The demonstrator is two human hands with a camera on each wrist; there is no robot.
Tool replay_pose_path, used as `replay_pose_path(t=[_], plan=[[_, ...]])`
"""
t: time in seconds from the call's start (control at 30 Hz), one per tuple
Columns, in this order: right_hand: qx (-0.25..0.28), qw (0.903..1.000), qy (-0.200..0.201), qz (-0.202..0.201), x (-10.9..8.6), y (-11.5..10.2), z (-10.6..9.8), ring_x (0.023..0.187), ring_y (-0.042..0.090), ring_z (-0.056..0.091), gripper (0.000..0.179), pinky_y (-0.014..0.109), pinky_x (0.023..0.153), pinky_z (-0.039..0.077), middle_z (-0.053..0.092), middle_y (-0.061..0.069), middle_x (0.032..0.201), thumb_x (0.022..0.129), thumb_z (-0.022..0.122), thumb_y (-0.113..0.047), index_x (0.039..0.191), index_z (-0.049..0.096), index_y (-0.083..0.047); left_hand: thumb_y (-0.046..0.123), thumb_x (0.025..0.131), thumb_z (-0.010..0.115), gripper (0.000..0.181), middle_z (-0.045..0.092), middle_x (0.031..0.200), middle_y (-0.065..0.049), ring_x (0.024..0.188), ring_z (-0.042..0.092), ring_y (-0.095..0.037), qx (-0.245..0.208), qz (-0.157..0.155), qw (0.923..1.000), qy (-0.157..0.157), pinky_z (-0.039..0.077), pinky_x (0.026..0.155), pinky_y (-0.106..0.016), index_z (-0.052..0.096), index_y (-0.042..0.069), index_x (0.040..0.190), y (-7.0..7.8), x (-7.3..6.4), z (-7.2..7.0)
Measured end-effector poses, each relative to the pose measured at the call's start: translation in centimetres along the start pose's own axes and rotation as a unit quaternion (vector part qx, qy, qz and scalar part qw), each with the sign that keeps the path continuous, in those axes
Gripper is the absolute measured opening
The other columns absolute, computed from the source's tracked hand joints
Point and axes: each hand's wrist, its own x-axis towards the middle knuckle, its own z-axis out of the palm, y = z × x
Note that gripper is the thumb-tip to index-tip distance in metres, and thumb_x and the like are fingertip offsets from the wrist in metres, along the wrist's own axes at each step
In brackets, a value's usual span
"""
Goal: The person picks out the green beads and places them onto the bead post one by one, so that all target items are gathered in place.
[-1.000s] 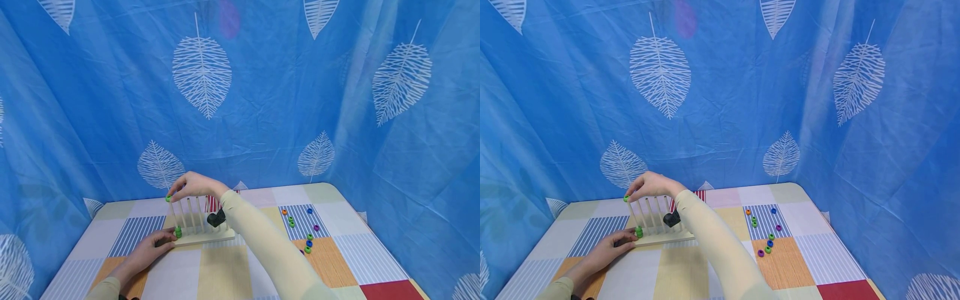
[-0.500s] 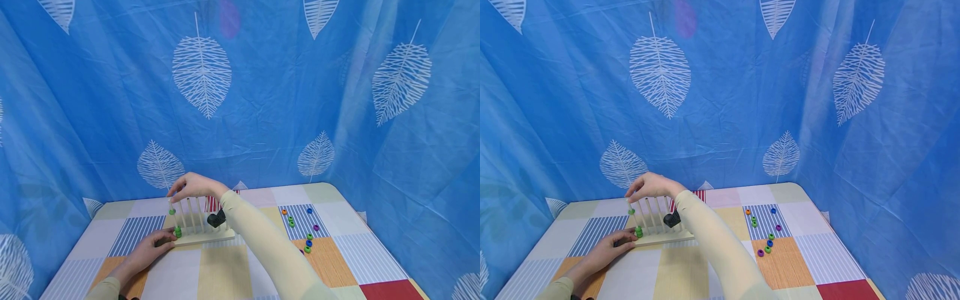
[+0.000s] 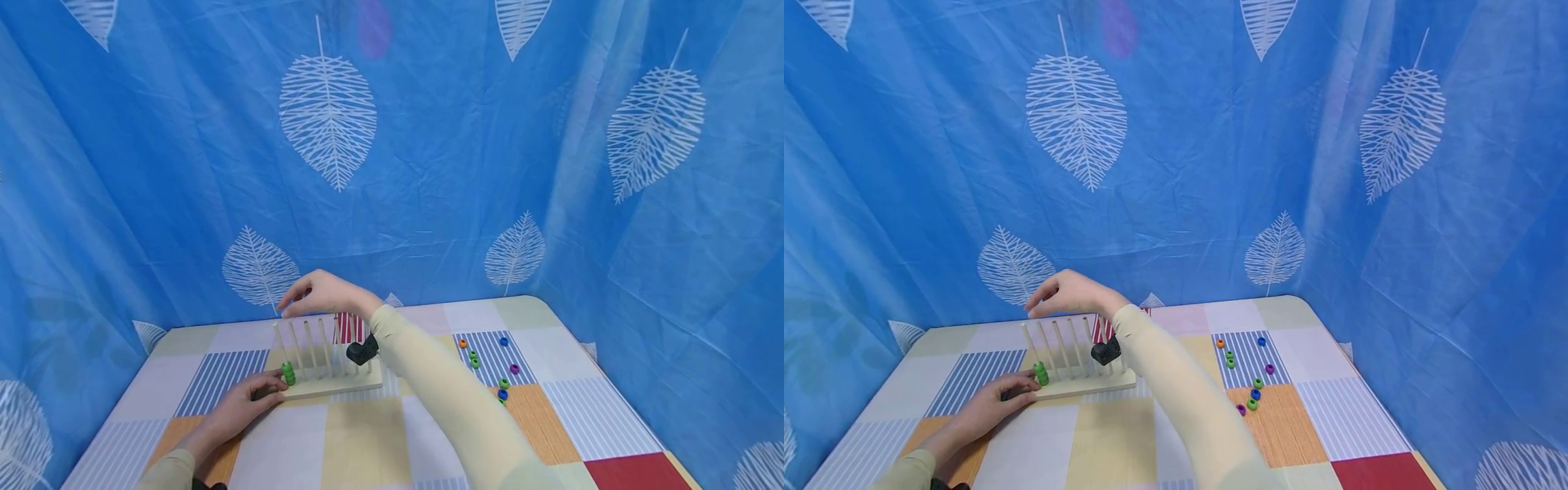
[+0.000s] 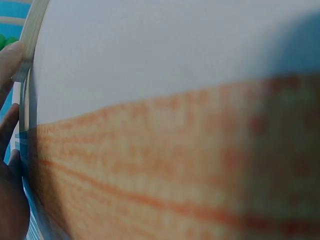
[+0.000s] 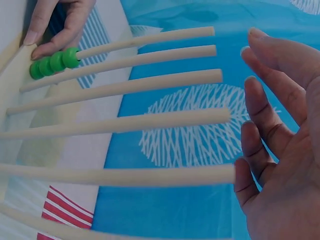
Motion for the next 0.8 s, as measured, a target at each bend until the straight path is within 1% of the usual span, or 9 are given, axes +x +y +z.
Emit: replay_pose_path(t=[0.1, 0.23, 0.37, 0.5, 0.53, 0.57, 0.7, 0.8], plan=[[0.0, 0.9999, 0.012, -0.011, -0.6, -0.1, -0.5, 0.106, 0.009, 0.064, 0.022, 0.025, 0.086, 0.055, 0.069, -0.016, 0.116, 0.096, 0.074, -0.03, 0.116, 0.077, -0.022, 0.032, 0.096, 0.074, 0.015, 0.055, 0.148, -0.018, 0.14, 0.044, -0.044, 0.005, -0.002, 1.0, -0.001, 0.031, 0.113, -0.068, 0.075, 0.022, 0.108, 0.1, -0.1, -0.1], [-0.001, 0.9997, 0.016, -0.018, -1.6, -0.2, -1.4, 0.105, 0.011, 0.065, 0.021, 0.027, 0.086, 0.056, 0.07, -0.014, 0.115, 0.096, 0.074, -0.031, 0.116, 0.077, -0.024, 0.031, 0.096, 0.074, 0.015, 0.054, 0.148, -0.018, 0.14, 0.043, -0.045, 0.009, -0.001, 1.0, -0.002, 0.031, 0.113, -0.068, 0.075, 0.022, 0.108, 0.2, -0.2, -0.1], [-0.003, 0.9997, 0.014, -0.018, -3.0, -0.1, -2.5, 0.103, 0.012, 0.065, 0.022, 0.03, 0.086, 0.056, 0.071, -0.01, 0.115, 0.096, 0.074, -0.032, 0.116, 0.077, -0.023, 0.031, 0.096, 0.074, 0.015, 0.054, 0.148, -0.018, 0.14, 0.043, -0.045, 0.014, -0.002, 0.9999, 0.001, 0.031, 0.113, -0.067, 0.075, 0.022, 0.108, 0.2, -0.2, 0.0], [-0.011, 0.9996, 0.017, -0.019, -4.5, 0.3, -3.5, 0.105, 0.015, 0.064, 0.023, 0.031, 0.088, 0.055, 0.07, -0.004, 0.119, 0.096, 0.074, -0.033, 0.117, 0.077, -0.023, 0.034, 0.096, 0.074, 0.017, 0.054, 0.148, -0.018, 0.14, 0.043, -0.046, 0.021, -0.008, 0.9998, 0.001, 0.031, 0.113, -0.067, 0.074, 0.022, 0.108, 0.3, -0.2, 0.1], [-0.014, 0.9996, 0.017, -0.02, -4.8, 0.4, -3.7, 0.106, 0.016, 0.063, 0.023, 0.035, 0.089, 0.056, 0.07, -0.004, 0.119, 0.096, 0.074, -0.033, 0.117, 0.077, -0.023, 0.034, 0.096, 0.074, 0.018, 0.054, 0.148, -0.018, 0.14, 0.043, -0.045, 0.021, -0.01, 0.9997, 0.001, 0.031, 0.113, -0.067, 0.074, 0.022, 0.108, 0.3, -0.2, 0.1], [-0.018, 0.9995, 0.019, -0.02, -5.2, 0.5, -3.9, 0.106, 0.016, 0.063, 0.023, 0.035, 0.089, 0.056, 0.07, -0.004, 0.119, 0.096, 0.074, -0.034, 0.116, 0.077, -0.024, 0.035, 0.096, 0.074, 0.018, 0.054, 0.148, -0.018, 0.14, 0.043, -0.046, 0.021, -0.011, 0.9997, 0.0, 0.031, 0.113, -0.068, 0.074, 0.022, 0.108, 0.3, -0.2, 0.1], [-0.037, 0.9986, 0.033, -0.019, -6.6, 0.7, -4.8, 0.105, 0.014, 0.062, 0.021, 0.036, 0.089, 0.055, 0.07, -0.007, 0.116, 0.096, 0.074, -0.035, 0.114, 0.078, -0.027, 0.036, 0.095, 0.074, 0.02, 0.054, 0.149, -0.018, 0.14, 0.042, -0.046, 0.021, -0.013, 0.9997, 0.001, 0.03, 0.113, -0.068, 0.074, 0.022, 0.108, 0.4, -0.3, 0.2], [-0.044, 0.9977, 0.05, -0.013, -8.0, 0.9, -5.8, 0.106, 0.012, 0.061, 0.019, 0.035, 0.089, 0.054, 0.07, -0.005, 0.116, 0.095, 0.074, -0.035, 0.113, 0.078, -0.028, 0.035, 0.095, 0.074, 0.018, 0.054, 0.148, -0.018, 0.14, 0.043, -0.045, 0.019, -0.013, 0.9997, 0.006, 0.03, 0.113, -0.067, 0.074, 0.022, 0.107, 0.4, -0.3, 0.3]])
